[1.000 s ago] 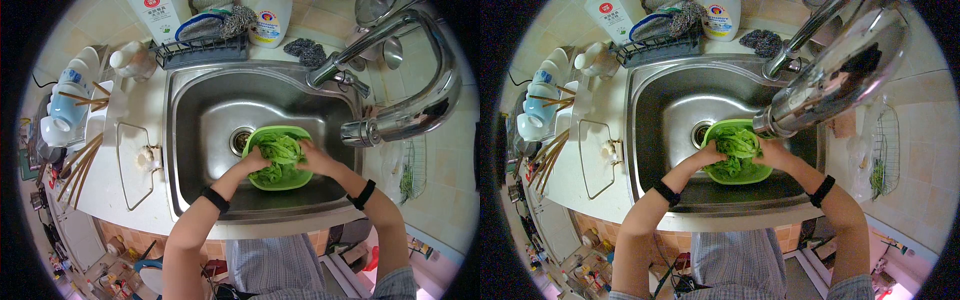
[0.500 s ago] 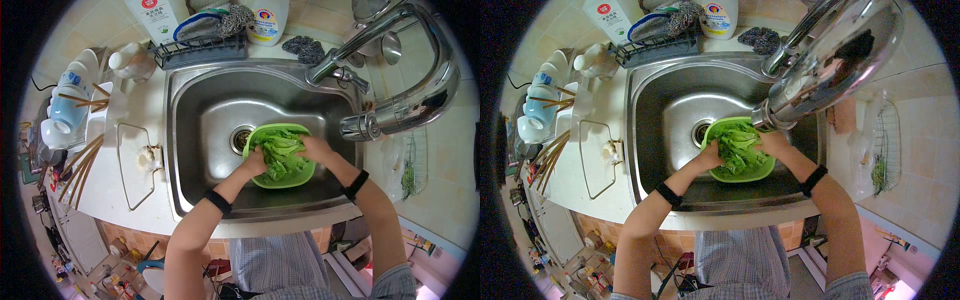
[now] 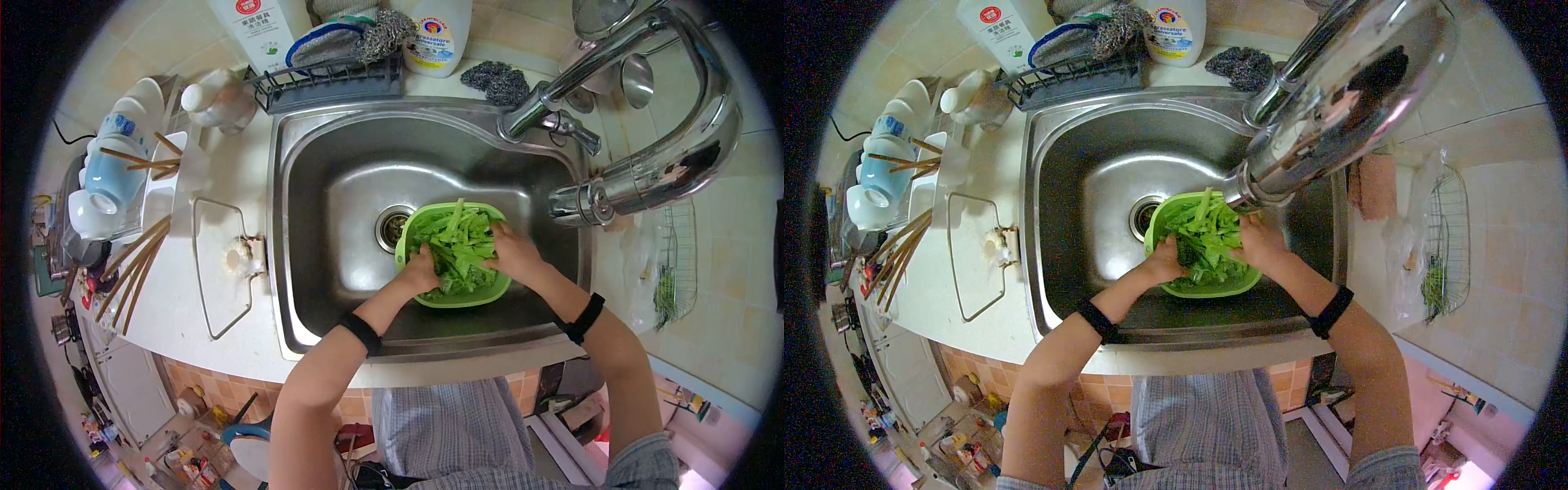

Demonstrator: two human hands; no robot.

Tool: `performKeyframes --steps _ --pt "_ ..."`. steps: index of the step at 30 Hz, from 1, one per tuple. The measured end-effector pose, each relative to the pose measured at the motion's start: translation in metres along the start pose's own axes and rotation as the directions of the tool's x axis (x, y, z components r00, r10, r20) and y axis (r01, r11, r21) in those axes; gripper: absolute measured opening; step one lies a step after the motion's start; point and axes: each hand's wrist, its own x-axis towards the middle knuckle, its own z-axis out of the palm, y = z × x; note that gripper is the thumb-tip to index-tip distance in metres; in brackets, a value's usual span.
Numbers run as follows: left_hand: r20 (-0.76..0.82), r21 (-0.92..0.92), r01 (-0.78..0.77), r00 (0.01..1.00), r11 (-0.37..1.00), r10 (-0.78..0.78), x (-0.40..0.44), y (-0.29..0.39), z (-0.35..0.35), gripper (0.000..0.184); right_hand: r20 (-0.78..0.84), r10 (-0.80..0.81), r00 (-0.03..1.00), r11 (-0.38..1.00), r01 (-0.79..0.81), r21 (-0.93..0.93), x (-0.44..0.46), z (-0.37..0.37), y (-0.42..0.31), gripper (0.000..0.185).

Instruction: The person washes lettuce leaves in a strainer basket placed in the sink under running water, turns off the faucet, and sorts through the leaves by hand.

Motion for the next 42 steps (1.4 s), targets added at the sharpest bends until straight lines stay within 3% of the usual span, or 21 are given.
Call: performKeyframes --steps 2,3,4,5,7,8,10,11,13,16,17,19,22,23,25,28,29,31,38,40,42 --pt "-0.02 0.001 -0.054 0.998 0.999 0.054 -0.002 -0.001 0.0 0.075 0.0 0.024 1.0 0.995 -0.024 -0.096 -0.001 -0.005 -0.003 0.059" --pt "-0.042 0.003 -0.102 0.994 0.995 0.102 -0.004 -0.002 0.002 0.075 -0.15 -0.184 0.971 0.981 0.171 -0.095 0.002 -0.005 -0.004 0.057" --pt "-0.042 0.002 -0.102 0.994 0.995 0.102 -0.004 -0.002 0.007 0.075 -0.293 -0.38 0.877 0.925 0.359 -0.125 0.007 -0.004 -0.005 0.054" --pt "-0.066 0.056 -0.134 0.988 0.989 0.138 0.001 -0.005 0.015 0.075 -0.293 -0.382 0.876 0.924 0.361 -0.124 0.015 -0.002 -0.009 0.054" --pt "-0.089 0.112 -0.158 0.982 0.981 0.168 0.01 -0.016 0.024 0.075 -0.381 -0.681 0.625 0.732 0.575 -0.365 0.033 0.01 -0.014 0.047" --pt "-0.078 0.144 -0.171 0.98 0.975 0.184 0.015 -0.021 0.025 0.077 -0.381 -0.681 0.625 0.732 0.577 -0.363 0.039 0.023 -0.009 0.047" --pt "-0.066 0.177 -0.185 0.978 0.967 0.2 0.018 -0.022 0.024 0.079 -0.219 -0.421 0.88 0.905 0.39 -0.169 0.048 0.048 0.002 0.043" --pt "-0.049 0.168 -0.116 0.991 0.979 0.126 0.016 -0.016 0.022 0.08 -0.22 -0.419 0.881 0.906 0.389 -0.169 0.046 0.045 -0.001 0.043" --pt "-0.031 0.153 -0.051 0.998 0.987 0.056 0.008 -0.003 0.019 0.081 0.144 -0.112 0.983 0.988 0.125 -0.091 0.034 0.028 -0.006 0.046" --pt "-0.08 0.271 0.008 0.997 0.963 0.014 -0.004 0.007 0.01 0.078 0.278 -0.108 0.954 0.994 0.111 0.005 0.032 0.022 0.006 0.053" --pt "-0.173 0.33 -0.018 0.982 0.944 0.079 -0.007 0.008 0.007 0.075 0.277 -0.111 0.954 0.993 0.114 0.004 0.033 0.023 0.008 0.053" --pt "-0.257 0.391 -0.035 0.955 0.92 0.145 -0.012 0.006 0.0 0.073 -0.066 -0.142 0.988 0.989 0.139 -0.051 0.035 0.034 0.011 0.064" --pt "-0.28 0.331 -0.078 0.944 0.94 0.177 -0.016 0.008 -0.021 0.07 -0.171 -0.096 0.981 0.995 0.101 0.019 0.046 0.076 0.018 0.067" --pt "-0.287 0.308 -0.076 0.943 0.948 0.168 -0.016 0.007 -0.023 0.069 -0.172 -0.1 0.98 0.994 0.104 0.018 0.045 0.071 0.01 0.067" --pt "-0.299 0.286 -0.067 0.942 0.956 0.155 -0.017 0.006 -0.027 0.068 0.193 0.068 0.979 0.998 -0.067 -0.013 0.039 0.052 -0.016 0.071" --pt "-0.309 0.272 -0.1 0.933 0.957 0.186 -0.021 0.003 -0.03 0.066 0.277 0.011 0.961 0.996 -0.036 0.084 0.043 0.041 -0.01 0.061" --pt "-0.295 0.243 -0.113 0.938 0.964 0.184 -0.024 0.002 -0.033 0.064 0.277 0.011 0.961 0.996 -0.035 0.084 0.046 0.04 -0.002 0.061" --pt "-0.283 0.212 -0.124 0.942 0.969 0.183 -0.026 -0.001 -0.035 0.063 0.041 0.165 0.985 0.959 -0.17 0.226 0.054 0.042 0.012 0.051" --pt "-0.281 0.181 -0.137 0.942 0.974 0.185 -0.027 -0.005 -0.036 0.052 0.049 -0.058 0.997 0.988 0.05 0.143 0.041 0.069 0.002 0.046" --pt "-0.272 0.18 -0.134 0.945 0.975 0.18 -0.027 -0.008 -0.032 0.052 -0.042 0.019 0.999 0.991 -0.014 0.13 0.046 0.07 0.002 0.046" --pt "-0.283 0.188 -0.148 0.938 0.971 0.198 -0.028 -0.008 -0.031 0.052 0.086 0.126 0.988 0.979 -0.138 0.151 0.051 0.068 0.001 0.047"
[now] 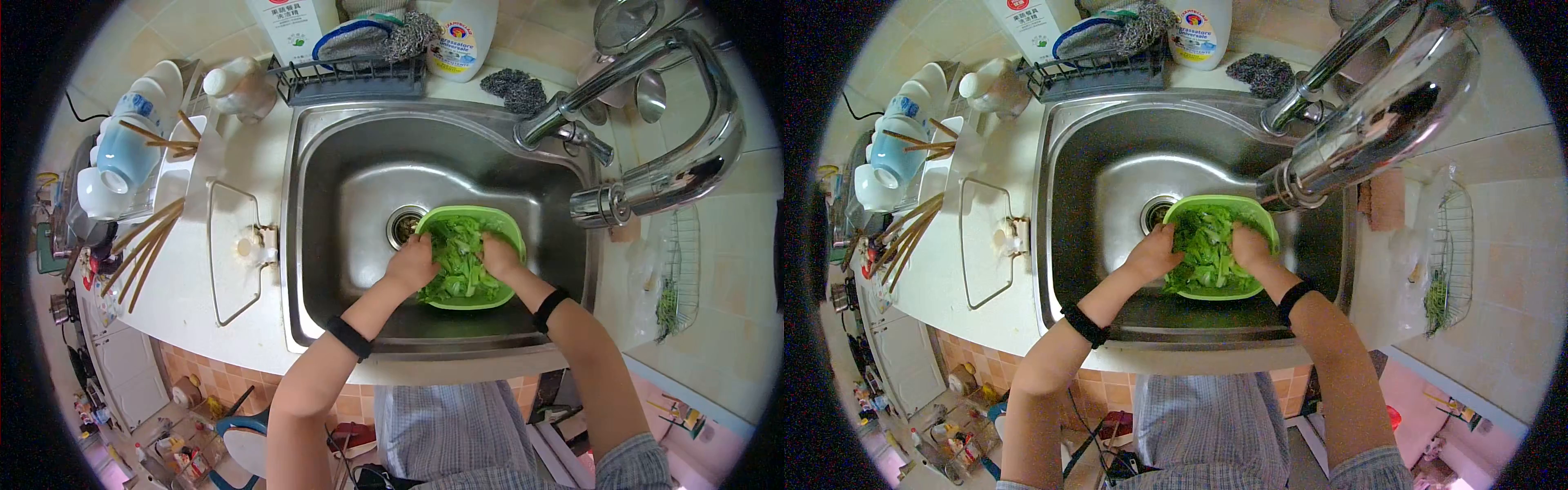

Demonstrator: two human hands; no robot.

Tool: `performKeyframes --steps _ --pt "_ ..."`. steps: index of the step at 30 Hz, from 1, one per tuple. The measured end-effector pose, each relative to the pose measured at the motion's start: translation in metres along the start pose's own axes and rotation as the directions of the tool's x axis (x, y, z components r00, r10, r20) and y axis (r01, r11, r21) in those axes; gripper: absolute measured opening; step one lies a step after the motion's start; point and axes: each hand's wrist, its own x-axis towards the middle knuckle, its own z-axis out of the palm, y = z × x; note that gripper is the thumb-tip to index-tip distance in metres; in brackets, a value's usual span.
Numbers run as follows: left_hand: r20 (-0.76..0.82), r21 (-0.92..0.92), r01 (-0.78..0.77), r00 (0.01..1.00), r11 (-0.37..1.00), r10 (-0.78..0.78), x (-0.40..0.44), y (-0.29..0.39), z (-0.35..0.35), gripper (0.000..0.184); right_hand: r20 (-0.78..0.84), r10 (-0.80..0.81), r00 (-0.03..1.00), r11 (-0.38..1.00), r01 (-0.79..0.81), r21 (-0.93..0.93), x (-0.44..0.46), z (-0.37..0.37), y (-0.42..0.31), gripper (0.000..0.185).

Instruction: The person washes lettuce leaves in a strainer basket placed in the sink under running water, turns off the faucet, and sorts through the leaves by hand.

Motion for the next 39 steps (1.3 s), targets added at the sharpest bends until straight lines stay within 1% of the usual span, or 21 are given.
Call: performKeyframes --steps 1,3,4,6,7,8,10,12,16,18,19,22,23,25,29,32,34,35,37,38,39 --pt "0.001 0.0 0.001 1.0 1.0 -0.001 -0.001 0.0 0.0 0.052 0.001 0.0 1.0 1.0 0.0 0.001 -0.001 -0.001 0.001 0.047" --pt "0.025 -0.029 0.013 1.0 0.999 -0.012 -0.003 0.001 -0.003 0.053 -0.023 -0.248 0.969 0.969 0.247 -0.017 -0.011 -0.011 0.002 0.043" --pt "0.026 -0.03 0.013 1.0 0.999 -0.012 -0.004 0.0 -0.005 0.053 -0.022 -0.246 0.969 0.969 0.246 -0.017 -0.016 -0.022 0.003 0.043" --pt "0.006 -0.05 -0.005 1.0 0.999 0.005 -0.004 -0.001 -0.006 0.058 0.054 -0.25 0.967 0.958 0.239 0.161 -0.029 -0.056 0.001 0.04" --pt "0.004 -0.052 -0.004 1.0 0.999 0.004 -0.003 -0.002 -0.007 0.058 -0.02 -0.409 0.912 0.881 0.401 0.25 -0.025 -0.055 0.015 0.037" --pt "-0.029 -0.07 -0.04 0.999 0.997 0.038 -0.002 -0.004 -0.005 0.059 -0.019 -0.41 0.912 0.882 0.402 0.247 -0.03 -0.065 0.014 0.037" --pt "-0.066 -0.089 -0.078 0.995 0.993 0.072 -0.001 0.0 -0.006 0.06 0.188 -0.374 0.908 0.889 0.294 0.35 -0.048 -0.096 0.006 0.036" --pt "-0.334 0.013 -0.401 0.861 0.916 0.382 -0.005 0.016 -0.013 0.073 0.182 -0.42 0.889 0.865 0.33 0.379 -0.054 -0.104 0.006 0.036" --pt "-0.345 0.043 -0.504 0.803 0.863 0.486 -0.004 0.042 -0.017 0.083 0.213 -0.498 0.841 0.819 0.375 0.434 -0.069 -0.121 -0.006 0.04" --pt "-0.141 -0.153 -0.351 0.933 0.924 0.331 -0.001 0.045 -0.015 0.087 0.204 -0.508 0.836 0.815 0.391 0.429 -0.066 -0.116 -0.004 0.043" --pt "-0.165 -0.234 -0.298 0.95 0.926 0.264 0.004 0.038 -0.006 0.075 0.197 -0.524 0.829 0.808 0.411 0.423 -0.062 -0.112 -0.001 0.045" --pt "-0.103 -0.231 -0.195 0.979 0.953 0.175 0.013 0.016 0.007 0.059 0.096 -0.462 0.882 0.779 0.352 0.519 -0.054 -0.094 0.009 0.041" --pt "-0.149 -0.24 -0.189 0.976 0.952 0.156 0.011 0.013 0.01 0.043 0.095 -0.459 0.883 0.779 0.349 0.521 -0.049 -0.088 0.014 0.041" --pt "-0.107 -0.28 -0.172 0.983 0.945 0.147 0.01 0.006 0.013 0.043 0.172 -0.415 0.894 0.704 0.196 0.683 -0.038 -0.078 0.022 0.036" --pt "-0.02 -0.457 -0.138 0.989 0.879 0.145 0.015 -0.007 0.02 0.041 0.121 -0.45 0.885 0.742 0.295 0.602 -0.03 -0.071 0.03 0.032" --pt "-0.036 -0.415 -0.162 0.986 0.895 0.161 0.017 -0.01 0.025 0.041 0.121 -0.405 0.906 0.744 0.25 0.619 -0.035 -0.065 0.025 0.027" --pt "-0.039 -0.39 -0.149 0.989 0.909 0.145 0.018 -0.015 0.035 0.042 -0.168 -0.419 0.892 0.58 0.406 0.706 -0.048 -0.06 0.011 0.022" --pt "-0.042 -0.367 -0.134 0.991 0.921 0.128 0.017 -0.011 0.033 0.042 -0.168 -0.42 0.892 0.581 0.407 0.705 -0.047 -0.06 0.01 0.022" --pt "-0.005 -0.314 -0.083 0.996 0.946 0.085 0.015 -0.004 0.03 0.046 -0.334 -0.564 0.756 0.708 0.65 0.277 -0.044 -0.058 0.008 0.019" --pt "0.031 -0.258 -0.031 0.999 0.966 0.04 0.012 0.0 0.027 0.05 -0.334 -0.565 0.755 0.706 0.651 0.277 -0.044 -0.059 0.008 0.019" --pt "0.03 -0.256 -0.028 0.999 0.966 0.037 0.011 0.003 0.023 0.05 -0.253 -0.505 0.825 0.761 0.564 0.321 -0.043 -0.06 0.008 0.019"
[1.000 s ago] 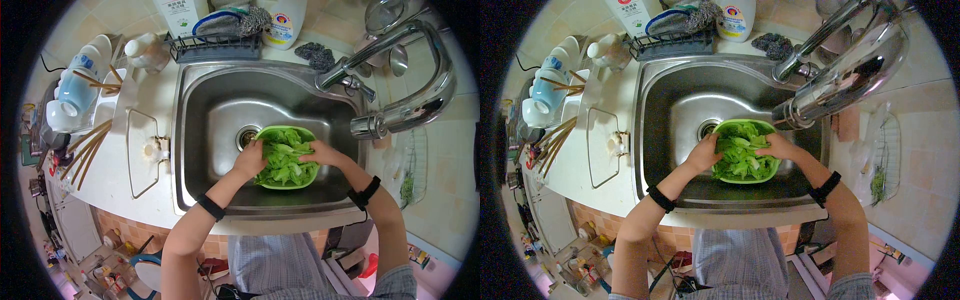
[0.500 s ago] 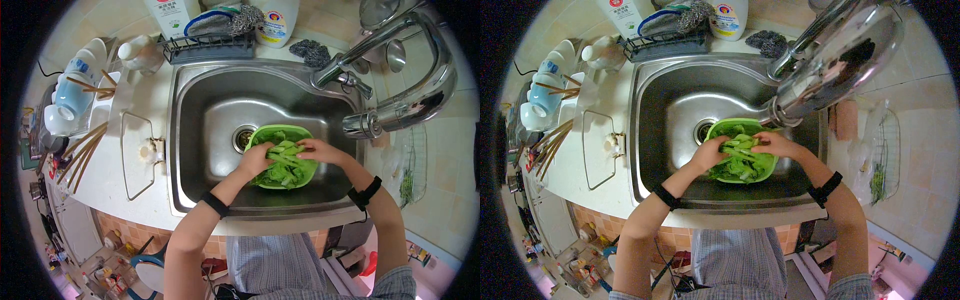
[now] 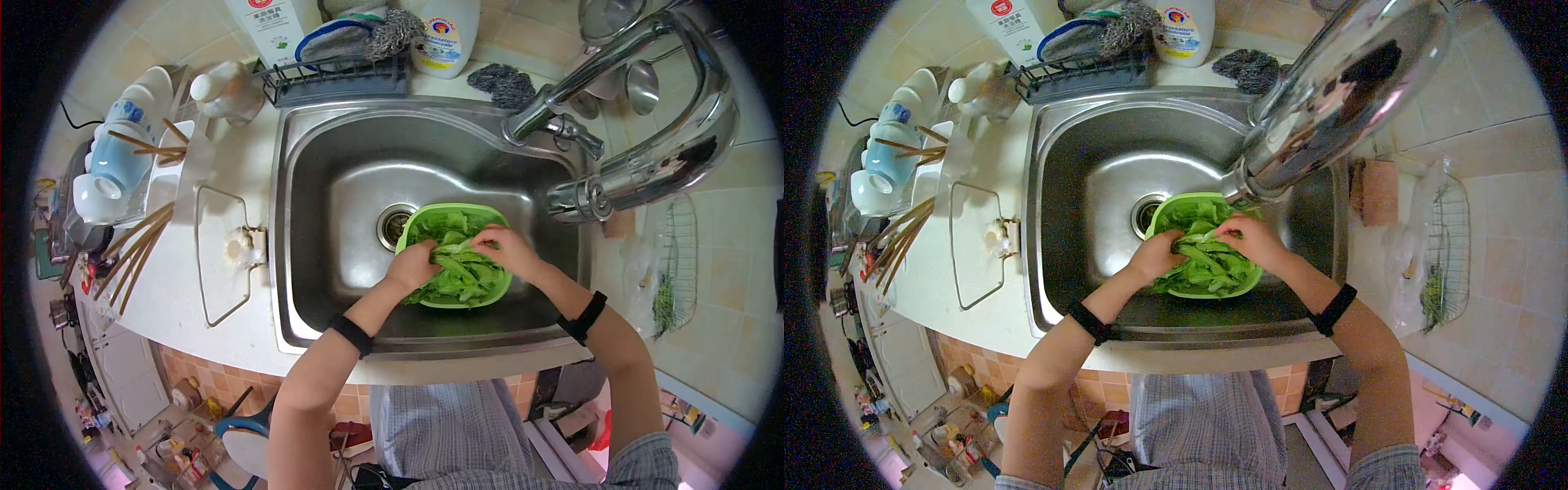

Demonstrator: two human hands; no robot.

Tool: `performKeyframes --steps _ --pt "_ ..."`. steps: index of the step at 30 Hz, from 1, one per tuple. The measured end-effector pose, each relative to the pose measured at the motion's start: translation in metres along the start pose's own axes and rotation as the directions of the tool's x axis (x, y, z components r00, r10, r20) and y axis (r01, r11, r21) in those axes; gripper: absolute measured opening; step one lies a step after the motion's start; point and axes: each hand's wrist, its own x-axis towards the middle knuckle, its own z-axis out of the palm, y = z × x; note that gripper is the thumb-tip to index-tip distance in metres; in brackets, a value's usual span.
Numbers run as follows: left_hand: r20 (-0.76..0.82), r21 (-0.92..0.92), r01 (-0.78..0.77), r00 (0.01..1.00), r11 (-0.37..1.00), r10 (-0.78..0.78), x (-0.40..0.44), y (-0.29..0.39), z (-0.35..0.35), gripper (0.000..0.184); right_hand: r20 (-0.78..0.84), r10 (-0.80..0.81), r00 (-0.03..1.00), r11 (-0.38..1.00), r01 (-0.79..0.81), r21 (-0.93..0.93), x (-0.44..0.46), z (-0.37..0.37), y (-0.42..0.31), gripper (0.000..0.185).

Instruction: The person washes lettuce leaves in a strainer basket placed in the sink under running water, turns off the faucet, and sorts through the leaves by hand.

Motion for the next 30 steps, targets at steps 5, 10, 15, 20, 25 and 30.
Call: performKeyframes --steps 5,10,15,20,25,30 --pt "-0.119 0.365 -0.049 0.988 0.93 0.099 -0.015 0.018 -0.008 0.065 0.046 0.136 0.99 0.927 -0.143 0.346 -0.002 -0.016 -0.003 0.017" --pt "-0.257 0.384 -0.257 0.893 0.887 0.37 -0.012 0.037 -0.012 0.074 0.194 0.24 0.951 0.772 -0.309 0.555 -0.008 -0.041 -0.03 0.016" --pt "-0.193 -0.154 -0.307 0.942 0.939 0.276 -0.003 0.047 -0.002 0.058 0.205 0.227 0.952 0.741 -0.306 0.598 -0.011 -0.045 -0.03 0.018" --pt "-0.161 -0.354 -0.278 0.959 0.893 0.234 0.001 0.038 -0.005 0.04 0.19 0.247 0.95 0.713 -0.311 0.629 -0.015 -0.044 -0.023 0.021" --pt "0.098 -0.547 -0.008 0.992 0.837 0.074 -0.001 0.037 -0.015 0.03 0.227 0.208 0.951 0.694 -0.307 0.652 -0.015 -0.041 -0.018 0.02" --pt "0.211 -0.662 0.089 0.975 0.744 0.071 -0.002 0.034 -0.018 0.031 0.226 0.212 0.951 0.591 -0.308 0.745 -0.012 -0.039 -0.02 0.017"
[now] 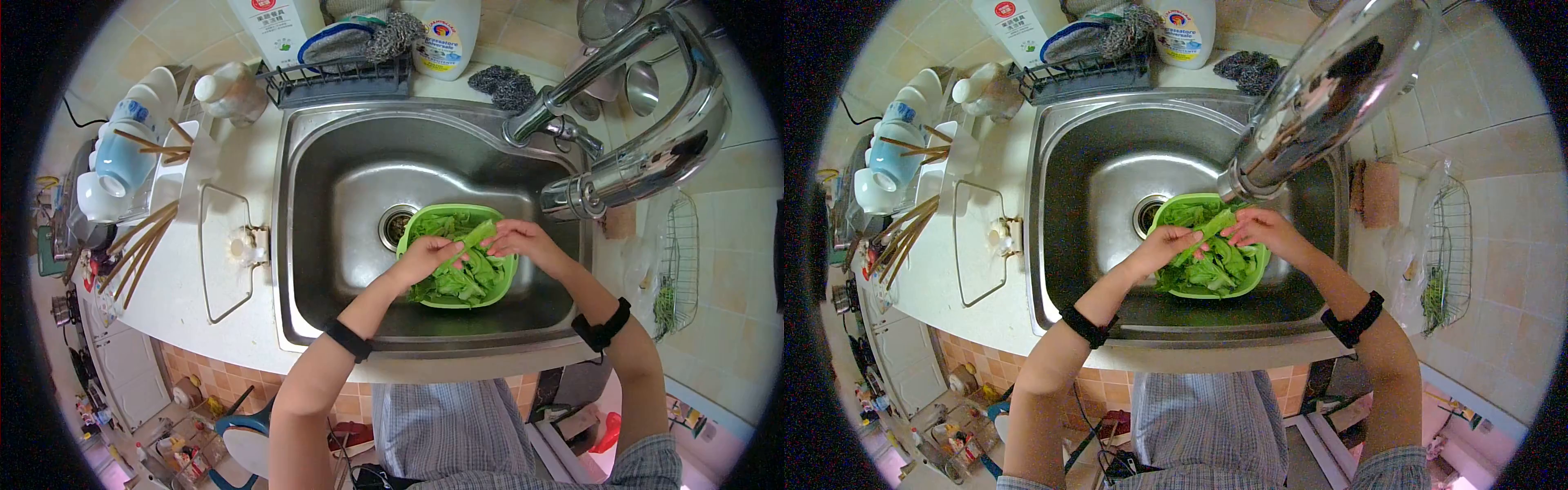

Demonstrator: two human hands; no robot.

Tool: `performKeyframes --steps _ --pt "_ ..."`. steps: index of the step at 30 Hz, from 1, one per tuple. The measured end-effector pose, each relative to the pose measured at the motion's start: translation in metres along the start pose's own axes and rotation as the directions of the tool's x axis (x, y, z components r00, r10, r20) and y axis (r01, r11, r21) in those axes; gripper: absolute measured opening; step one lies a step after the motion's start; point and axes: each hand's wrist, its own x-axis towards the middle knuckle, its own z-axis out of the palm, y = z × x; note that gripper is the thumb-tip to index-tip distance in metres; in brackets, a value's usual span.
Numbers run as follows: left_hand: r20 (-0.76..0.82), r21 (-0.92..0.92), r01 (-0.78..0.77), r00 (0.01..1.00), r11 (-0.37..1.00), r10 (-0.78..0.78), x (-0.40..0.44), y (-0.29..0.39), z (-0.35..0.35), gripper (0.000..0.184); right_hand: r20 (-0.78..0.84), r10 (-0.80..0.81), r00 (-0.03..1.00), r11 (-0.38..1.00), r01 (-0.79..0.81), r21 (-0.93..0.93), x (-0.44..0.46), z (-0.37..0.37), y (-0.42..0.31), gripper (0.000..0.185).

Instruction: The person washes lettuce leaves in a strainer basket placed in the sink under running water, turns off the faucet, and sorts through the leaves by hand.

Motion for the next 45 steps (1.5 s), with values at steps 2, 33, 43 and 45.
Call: performKeyframes --steps 2,33,43,45 --pt "0.009 -0.016 0.011 1.0 1.0 -0.01 -0.003 0.004 0.0 0.032 0.008 -0.042 0.999 0.995 0.042 -0.088 0.001 0.007 -0.003 0.017" --pt "-0.073 0.932 -0.049 0.945 0.36 0.318 -0.018 -0.019 -0.012 0.073 -0.064 -0.045 0.997 0.487 -0.034 -0.873 0.013 0.01 0.033 0.067" --pt "-0.117 0.985 0.09 0.975 0.148 0.188 0.012 -0.042 0.012 0.105 -0.192 0.235 0.953 0.082 -0.216 -0.973 0.072 0.053 0.106 0.123" --pt "-0.113 0.982 0.084 0.978 0.168 0.173 0.012 -0.042 0.01 0.105 -0.216 0.245 0.945 0.075 -0.241 -0.968 0.074 0.057 0.111 0.121"
